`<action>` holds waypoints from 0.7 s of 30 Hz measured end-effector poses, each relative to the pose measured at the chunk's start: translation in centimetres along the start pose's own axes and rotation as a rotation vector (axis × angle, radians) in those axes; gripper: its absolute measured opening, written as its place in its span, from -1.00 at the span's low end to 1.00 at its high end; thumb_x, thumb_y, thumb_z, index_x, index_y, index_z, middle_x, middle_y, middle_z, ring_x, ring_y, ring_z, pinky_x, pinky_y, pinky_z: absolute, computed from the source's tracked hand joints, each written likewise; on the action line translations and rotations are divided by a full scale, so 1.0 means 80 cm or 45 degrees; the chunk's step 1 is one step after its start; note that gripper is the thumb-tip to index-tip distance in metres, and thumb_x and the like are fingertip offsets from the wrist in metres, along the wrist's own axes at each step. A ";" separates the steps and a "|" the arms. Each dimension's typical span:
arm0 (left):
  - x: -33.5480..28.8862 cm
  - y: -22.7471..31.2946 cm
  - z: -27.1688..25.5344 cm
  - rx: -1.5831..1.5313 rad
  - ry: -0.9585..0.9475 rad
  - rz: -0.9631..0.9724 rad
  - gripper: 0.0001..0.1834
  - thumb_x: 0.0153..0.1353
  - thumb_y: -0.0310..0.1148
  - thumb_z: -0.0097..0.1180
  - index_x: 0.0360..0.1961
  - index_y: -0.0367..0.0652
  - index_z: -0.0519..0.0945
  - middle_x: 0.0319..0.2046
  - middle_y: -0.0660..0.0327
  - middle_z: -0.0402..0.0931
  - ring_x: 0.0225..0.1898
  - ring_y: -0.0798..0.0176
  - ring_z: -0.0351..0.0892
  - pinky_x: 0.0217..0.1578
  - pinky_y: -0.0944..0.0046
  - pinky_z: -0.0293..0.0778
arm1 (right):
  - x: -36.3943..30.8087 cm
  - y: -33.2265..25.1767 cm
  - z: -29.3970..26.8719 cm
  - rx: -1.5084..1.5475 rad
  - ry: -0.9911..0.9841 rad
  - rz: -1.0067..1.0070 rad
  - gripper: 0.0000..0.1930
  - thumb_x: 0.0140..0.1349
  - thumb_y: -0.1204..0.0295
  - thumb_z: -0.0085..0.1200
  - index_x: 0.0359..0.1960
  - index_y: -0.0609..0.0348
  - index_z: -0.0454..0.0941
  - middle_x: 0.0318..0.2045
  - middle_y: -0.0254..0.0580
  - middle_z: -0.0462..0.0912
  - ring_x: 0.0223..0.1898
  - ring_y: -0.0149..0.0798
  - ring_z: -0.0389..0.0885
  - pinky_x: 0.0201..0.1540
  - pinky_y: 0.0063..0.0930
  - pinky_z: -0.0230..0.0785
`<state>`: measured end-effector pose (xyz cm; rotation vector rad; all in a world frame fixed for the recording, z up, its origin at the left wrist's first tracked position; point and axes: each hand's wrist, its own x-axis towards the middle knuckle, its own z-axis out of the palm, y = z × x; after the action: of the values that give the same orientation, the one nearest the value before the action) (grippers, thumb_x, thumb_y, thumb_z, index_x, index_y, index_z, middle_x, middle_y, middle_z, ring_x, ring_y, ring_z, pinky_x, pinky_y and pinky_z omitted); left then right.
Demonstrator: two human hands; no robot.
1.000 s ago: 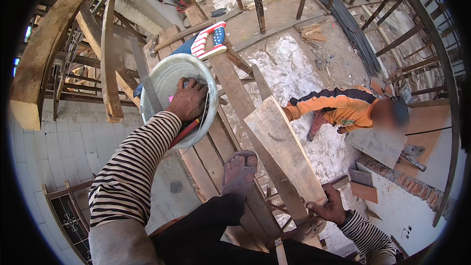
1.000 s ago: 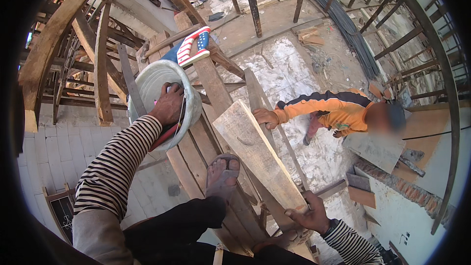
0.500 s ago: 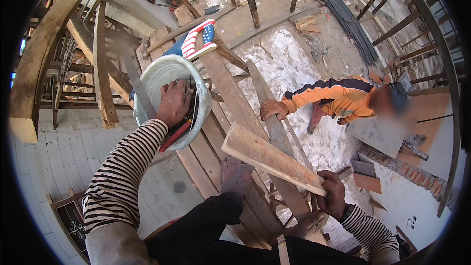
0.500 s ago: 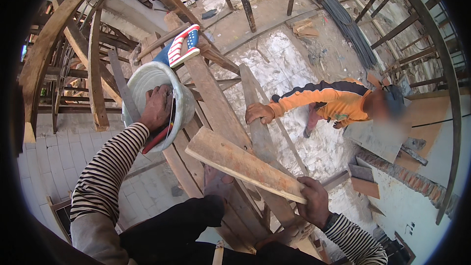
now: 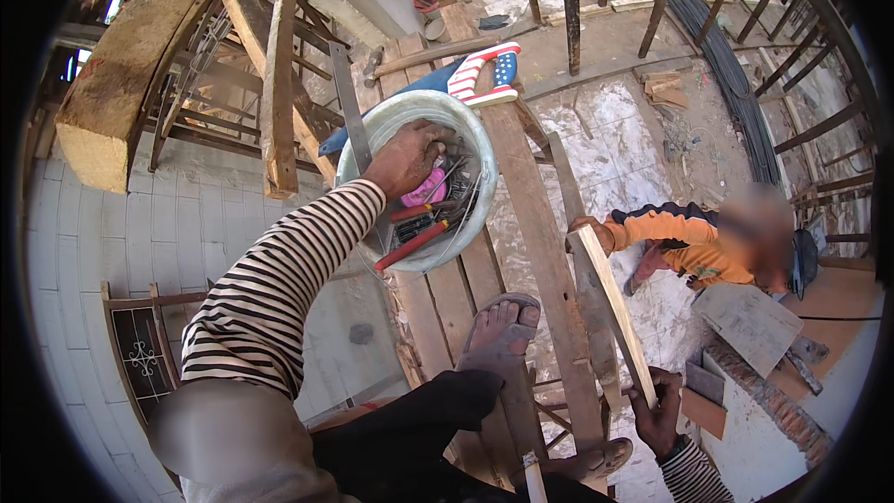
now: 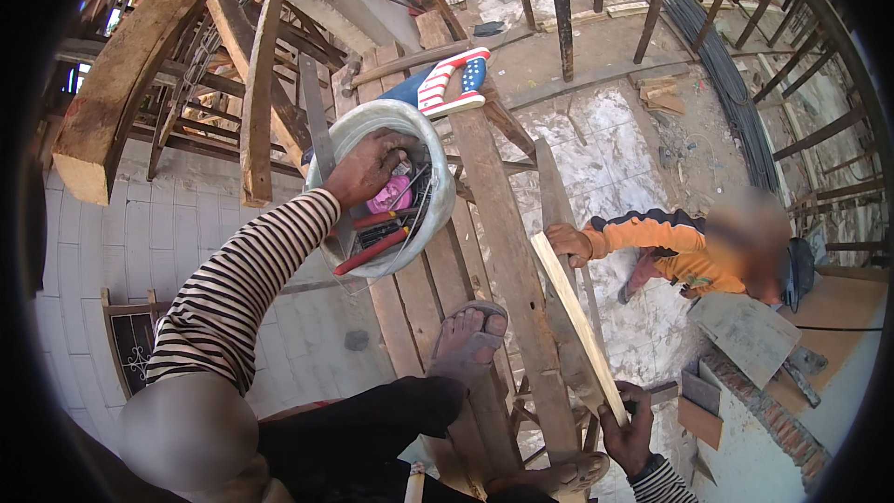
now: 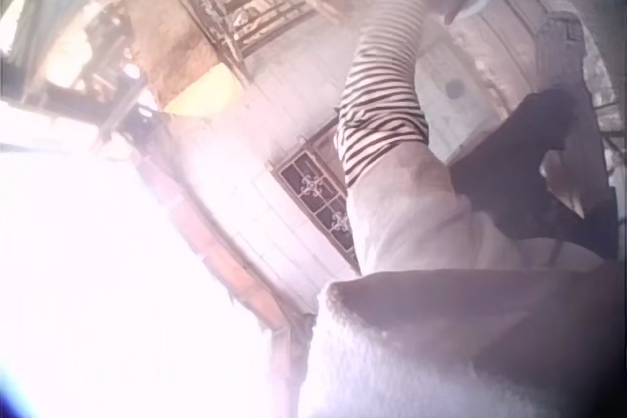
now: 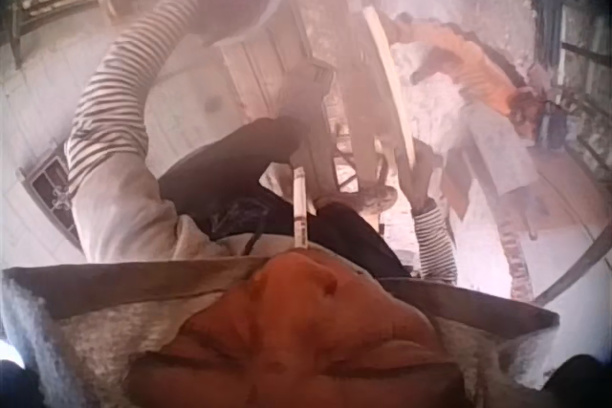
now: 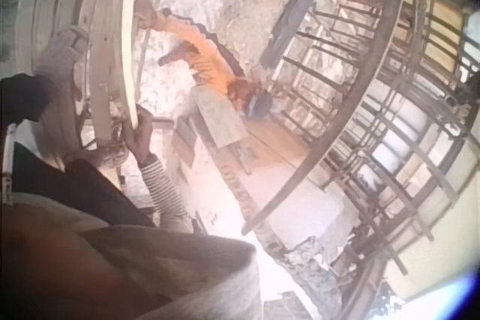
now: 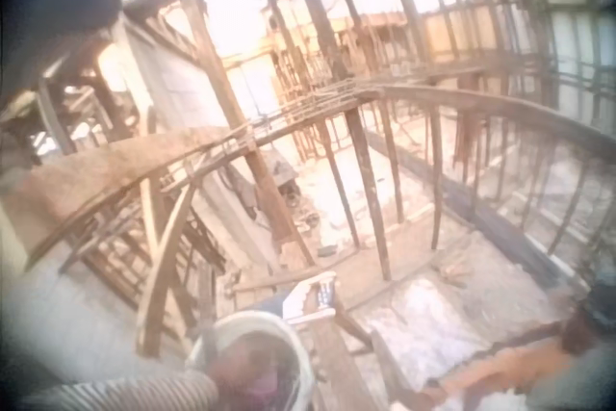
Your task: The person uses pliers to remove nails from a wooden plank and then hammers nails into it to attach it to a wooden frame. They repeatedly retrieve nails from a bucket and secure the plank while another person stands nearby.
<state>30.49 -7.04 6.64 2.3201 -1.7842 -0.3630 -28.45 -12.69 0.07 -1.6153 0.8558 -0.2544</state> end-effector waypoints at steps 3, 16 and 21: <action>-0.024 0.050 -0.014 -0.201 0.207 -0.156 -0.68 0.47 -0.33 -0.03 0.10 -0.29 0.55 0.02 -0.02 0.51 0.13 0.02 0.50 0.16 0.09 0.39 | 0.009 -0.031 -0.002 0.206 -0.136 0.059 -0.64 0.28 0.63 0.20 -0.03 0.18 0.26 -0.27 -0.08 0.66 -0.31 -0.35 0.70 -0.29 -0.47 0.55; -0.076 0.327 -0.023 -2.080 -0.284 -0.441 -0.16 0.38 -0.19 0.24 0.45 -0.34 0.03 0.30 -0.08 0.29 0.36 0.13 0.29 0.34 0.12 0.31 | 0.036 -0.124 0.035 0.653 -0.415 0.024 -0.57 0.34 0.54 0.16 0.13 0.23 0.22 0.02 -0.11 0.48 0.05 -0.35 0.51 0.14 -0.35 0.38; -0.085 0.348 -0.034 -1.854 -0.002 -0.298 -0.27 0.47 -0.30 0.07 0.47 -0.39 0.02 0.31 -0.11 0.31 0.35 0.13 0.32 0.35 0.13 0.28 | 0.091 -0.182 0.036 0.085 0.085 -0.458 -0.49 0.23 0.51 0.27 0.14 0.26 0.28 -0.01 -0.04 0.46 0.03 -0.21 0.49 0.11 -0.30 0.39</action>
<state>4.08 -7.57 18.05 1.3570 -0.6574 -1.1732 -16.03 -15.23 10.66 -1.6988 0.5953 -0.5866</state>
